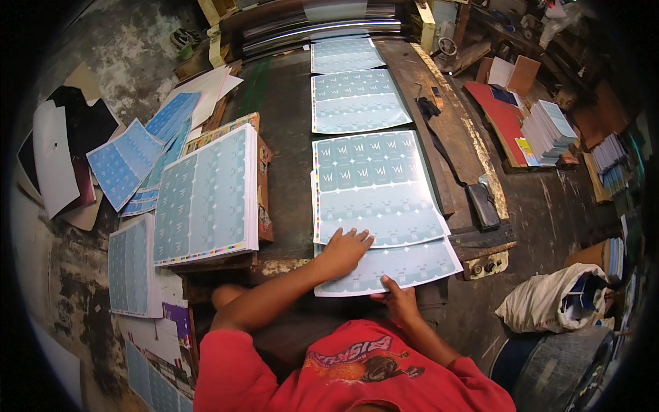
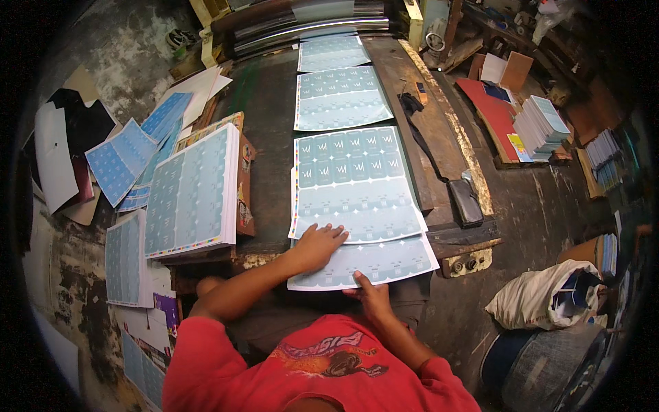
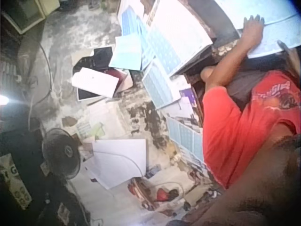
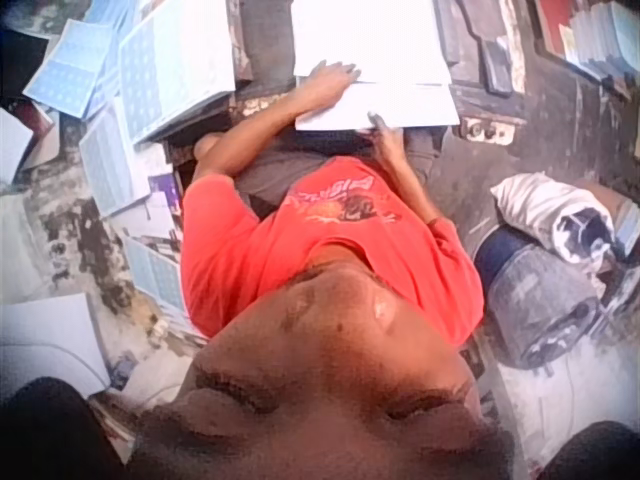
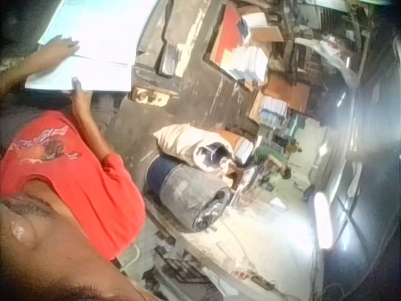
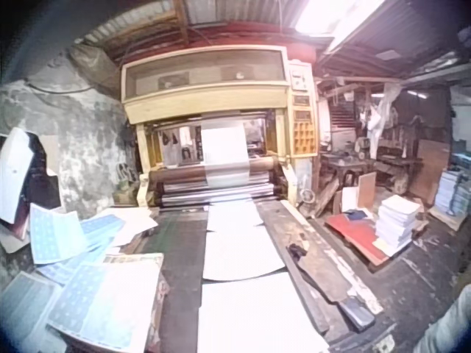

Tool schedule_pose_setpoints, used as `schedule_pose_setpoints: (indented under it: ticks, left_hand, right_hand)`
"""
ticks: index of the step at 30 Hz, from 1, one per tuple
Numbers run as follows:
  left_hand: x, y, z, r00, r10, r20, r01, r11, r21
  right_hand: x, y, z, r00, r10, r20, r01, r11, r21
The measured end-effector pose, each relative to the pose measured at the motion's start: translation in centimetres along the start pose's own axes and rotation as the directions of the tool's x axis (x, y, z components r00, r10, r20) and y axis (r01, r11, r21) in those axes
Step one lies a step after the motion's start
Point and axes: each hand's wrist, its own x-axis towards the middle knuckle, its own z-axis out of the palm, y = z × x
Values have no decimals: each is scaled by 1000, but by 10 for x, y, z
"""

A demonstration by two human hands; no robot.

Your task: The person picks up individual printed paper sheets from a stack and places them onto the conveyor belt of a printing press one at a time. The sheets are aligned and fed into the rollers of the machine.

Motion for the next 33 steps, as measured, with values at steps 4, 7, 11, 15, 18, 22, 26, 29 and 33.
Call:
schedule_pose_setpoints:
  ticks: [4, 7, 11, 15, 18, 22, 26, 29, 33]
  left_hand:
    - [20, -19, -4, 1000, -21, -2, 21, 1000, 12]
    - [34, -31, -7, 999, -43, -7, 43, 999, 20]
    - [51, -48, -7, 997, -65, -41, 65, 998, 2]
    - [69, -65, -6, 993, -77, -85, 82, 995, 51]
    - [83, -79, -8, 991, -115, -70, 119, 991, 57]
    - [101, -95, -14, 981, -187, -46, 188, 982, 21]
    - [116, -110, -22, 950, -307, -57, 311, 948, 68]
    - [115, -103, -30, 907, -419, -49, 421, 898, 124]
    - [69, -30, -34, 973, -51, 225, 96, 977, -189]
  right_hand:
    - [-11, -3, 1, 1000, 10, -20, -11, 1000, -6]
    - [-18, -5, 2, 1000, 11, -27, -11, 1000, -1]
    - [-26, -7, 5, 1000, 8, -8, -8, 1000, 13]
    - [-31, -8, 6, 1000, 20, 13, -21, 999, 25]
    - [-38, -10, 8, 999, 26, 21, -27, 999, 30]
    - [-50, -10, 6, 999, 35, 37, -37, 999, 39]
    - [-56, -1, -5, 996, 69, 56, -73, 995, 68]
    - [-64, -1, -8, 992, 110, 66, -116, 989, 87]
    - [-70, -6, -4, 992, 113, 55, -120, 981, 149]
